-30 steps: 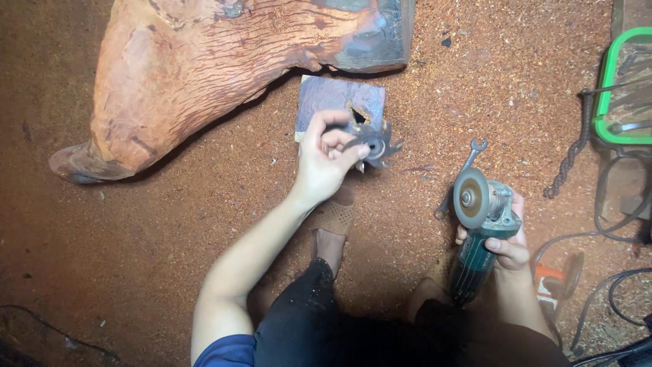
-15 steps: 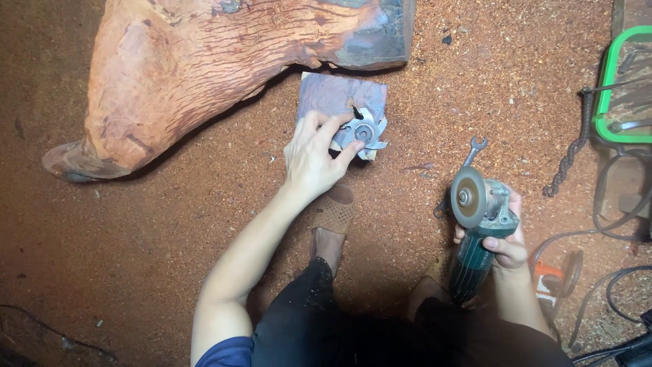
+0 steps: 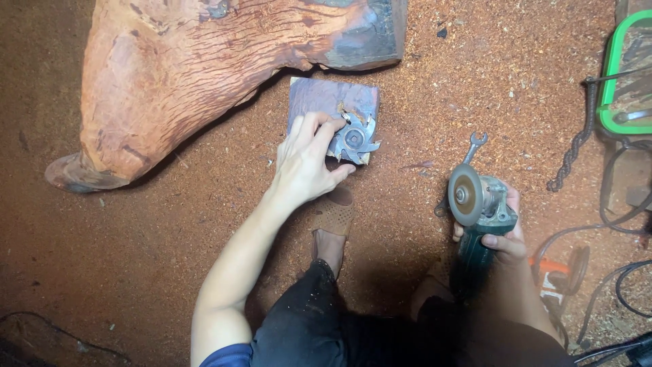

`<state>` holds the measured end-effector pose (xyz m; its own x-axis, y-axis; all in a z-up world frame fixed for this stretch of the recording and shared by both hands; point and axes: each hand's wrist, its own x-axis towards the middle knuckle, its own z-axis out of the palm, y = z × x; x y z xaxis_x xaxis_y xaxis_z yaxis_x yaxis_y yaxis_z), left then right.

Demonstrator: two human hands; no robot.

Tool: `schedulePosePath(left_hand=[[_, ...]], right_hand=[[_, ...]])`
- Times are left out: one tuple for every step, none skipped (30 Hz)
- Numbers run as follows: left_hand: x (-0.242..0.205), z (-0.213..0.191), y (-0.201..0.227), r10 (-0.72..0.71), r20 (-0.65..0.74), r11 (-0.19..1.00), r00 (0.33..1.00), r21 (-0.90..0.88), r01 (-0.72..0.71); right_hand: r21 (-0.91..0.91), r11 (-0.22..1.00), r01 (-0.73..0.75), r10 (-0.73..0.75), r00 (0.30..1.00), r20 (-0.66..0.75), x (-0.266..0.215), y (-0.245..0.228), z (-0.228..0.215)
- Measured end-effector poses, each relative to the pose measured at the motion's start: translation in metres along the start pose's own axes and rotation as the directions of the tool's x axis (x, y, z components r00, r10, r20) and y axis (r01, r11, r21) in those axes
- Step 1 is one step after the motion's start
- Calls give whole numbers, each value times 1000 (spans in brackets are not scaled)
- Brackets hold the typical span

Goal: Grinding the teeth of a star-shaped metal woodworking cutter head using a handheld angle grinder.

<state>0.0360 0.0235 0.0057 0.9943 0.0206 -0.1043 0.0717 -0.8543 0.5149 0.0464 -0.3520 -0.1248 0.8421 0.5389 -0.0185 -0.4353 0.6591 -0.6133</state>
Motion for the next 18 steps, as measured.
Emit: schedulePosePath(left_hand=[[0, 0, 0, 3, 9, 1000, 1000, 17, -3], [-1, -2, 3, 3, 10, 1000, 1000, 19, -3], [-1, -5, 6, 0, 34, 999, 999, 34, -1], [-1, -8, 8, -4, 57, 999, 998, 49, 1], [-1, -7, 6, -3, 57, 999, 998, 49, 0], [-1, -7, 4, 7, 76, 998, 997, 59, -12], [-1, -8, 2, 17, 96, 997, 995, 69, -24], [-1, -6, 0, 18, 97, 997, 995, 69, -25], [0, -4, -1, 32, 75, 998, 997, 60, -36], [0, -3, -3, 45, 53, 997, 998, 52, -48], [1, -2, -5, 47, 53, 997, 997, 52, -50], [1, -1, -8, 62, 48, 997, 997, 50, -65], [2, 0, -10, 77, 42, 996, 996, 48, -79], [3, 3, -15, 80, 40, 996, 996, 48, -81], [3, 6, -20, 98, 31, 994, 995, 49, -100], [4, 9, -25, 117, 22, 992, 993, 49, -118], [3, 5, -22, 120, 22, 991, 992, 49, -121], [2, 1, -19, 130, 25, 991, 991, 41, -131]], right_hand=[[-11, 1000, -2, 2, 1000, 8, 0, 0, -1], [-9, 1000, -1, 1, 1000, 7, -1, 1, -3], [2, 1000, -6, 6, 1000, -6, -2, 1, -6], [14, 1000, -12, 12, 1000, -19, -3, 2, -8], [13, 1000, -11, 12, 1000, -19, -3, 2, -8], [21, 1000, -8, 8, 1000, -17, -3, 2, -7], [28, 1000, -4, 4, 1000, -16, -3, 2, -6], [28, 1000, -3, 3, 1000, -17, -4, 1, -6], [23, 1000, -12, 12, 1000, -22, -4, 0, -7], [17, 1000, -21, 21, 999, -27, -4, 0, -7], [16, 1000, -19, 19, 999, -27, -3, 0, -4], [17, 1000, -19, 20, 999, -34, -2, -1, -2], [17, 1000, -20, 20, 999, -40, -1, -1, 1], [15, 1000, -17, 18, 999, -38, -2, -2, 3], [16, 1000, -21, 21, 999, -43, -2, -2, 5], [16, 1000, -24, 25, 999, -47, -3, -2, 6], [15, 1000, -21, 22, 999, -48, -2, -2, 7], [25, 999, -21, 22, 999, -49, -2, -3, 8]])
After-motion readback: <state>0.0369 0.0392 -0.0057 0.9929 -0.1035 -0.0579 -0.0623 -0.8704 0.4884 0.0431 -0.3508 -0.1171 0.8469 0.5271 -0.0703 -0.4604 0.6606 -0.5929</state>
